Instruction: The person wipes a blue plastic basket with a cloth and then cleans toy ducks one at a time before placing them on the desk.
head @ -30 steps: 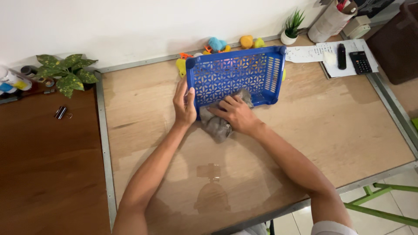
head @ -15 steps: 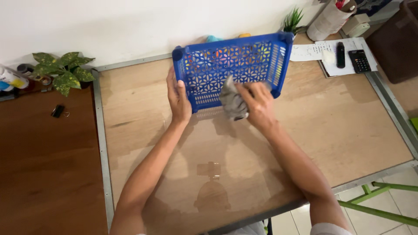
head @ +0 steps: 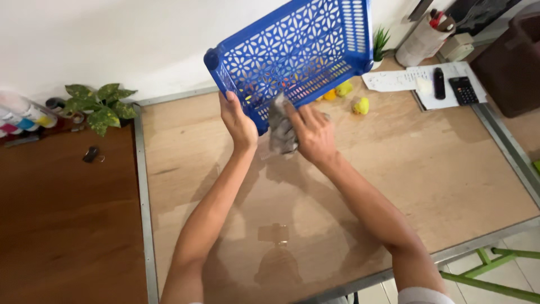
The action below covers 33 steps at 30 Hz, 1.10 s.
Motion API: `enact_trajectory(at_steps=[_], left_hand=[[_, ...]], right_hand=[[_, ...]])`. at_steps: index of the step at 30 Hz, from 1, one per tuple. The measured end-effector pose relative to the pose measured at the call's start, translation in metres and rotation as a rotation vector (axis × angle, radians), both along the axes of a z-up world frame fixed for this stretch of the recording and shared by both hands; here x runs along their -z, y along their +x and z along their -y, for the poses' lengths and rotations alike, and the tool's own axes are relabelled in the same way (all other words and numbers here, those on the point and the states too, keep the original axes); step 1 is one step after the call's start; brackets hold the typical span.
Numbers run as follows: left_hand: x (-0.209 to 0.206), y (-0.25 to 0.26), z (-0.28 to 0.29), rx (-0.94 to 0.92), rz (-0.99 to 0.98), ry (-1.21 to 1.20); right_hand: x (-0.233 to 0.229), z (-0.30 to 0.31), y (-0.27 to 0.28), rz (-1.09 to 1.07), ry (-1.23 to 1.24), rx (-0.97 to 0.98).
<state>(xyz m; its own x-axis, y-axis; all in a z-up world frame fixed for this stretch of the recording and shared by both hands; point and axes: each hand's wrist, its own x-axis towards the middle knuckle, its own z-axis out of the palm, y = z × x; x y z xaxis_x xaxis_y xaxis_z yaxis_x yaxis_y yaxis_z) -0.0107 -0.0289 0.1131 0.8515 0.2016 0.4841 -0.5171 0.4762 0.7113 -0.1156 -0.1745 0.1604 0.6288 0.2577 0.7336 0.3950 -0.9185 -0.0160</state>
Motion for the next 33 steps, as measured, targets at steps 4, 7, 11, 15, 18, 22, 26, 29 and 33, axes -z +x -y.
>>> enact_trajectory(at_steps=[4,7,11,15,18,22,26,29,33], left_hand=[[-0.019,0.001,0.001,-0.059,0.011,0.004],[-0.021,0.001,-0.006,-0.145,0.017,0.098],[-0.018,0.021,-0.003,-0.211,-0.020,0.197],[-0.011,0.030,-0.003,-0.267,-0.002,0.241],[-0.009,0.030,-0.010,-0.291,0.034,0.229],[-0.017,0.032,-0.025,-0.378,0.205,0.281],[-0.020,0.036,-0.038,-0.432,0.177,0.333],[-0.018,0.036,-0.033,-0.302,0.070,0.167],[-0.016,0.037,-0.014,-0.265,-0.071,0.014]], right_hand=[[-0.001,-0.001,0.007,0.037,-0.058,-0.013],[-0.004,0.013,0.021,0.041,0.071,-0.013],[0.006,0.017,0.040,0.006,0.198,0.001],[0.029,0.016,0.059,-0.005,0.210,-0.005],[0.036,0.025,0.072,0.030,0.426,0.017],[0.025,0.033,0.071,0.054,0.872,0.014],[0.014,0.040,0.069,0.171,0.927,-0.051],[0.020,0.037,0.072,0.183,0.872,-0.147],[0.033,0.030,0.066,0.041,0.325,-0.013]])
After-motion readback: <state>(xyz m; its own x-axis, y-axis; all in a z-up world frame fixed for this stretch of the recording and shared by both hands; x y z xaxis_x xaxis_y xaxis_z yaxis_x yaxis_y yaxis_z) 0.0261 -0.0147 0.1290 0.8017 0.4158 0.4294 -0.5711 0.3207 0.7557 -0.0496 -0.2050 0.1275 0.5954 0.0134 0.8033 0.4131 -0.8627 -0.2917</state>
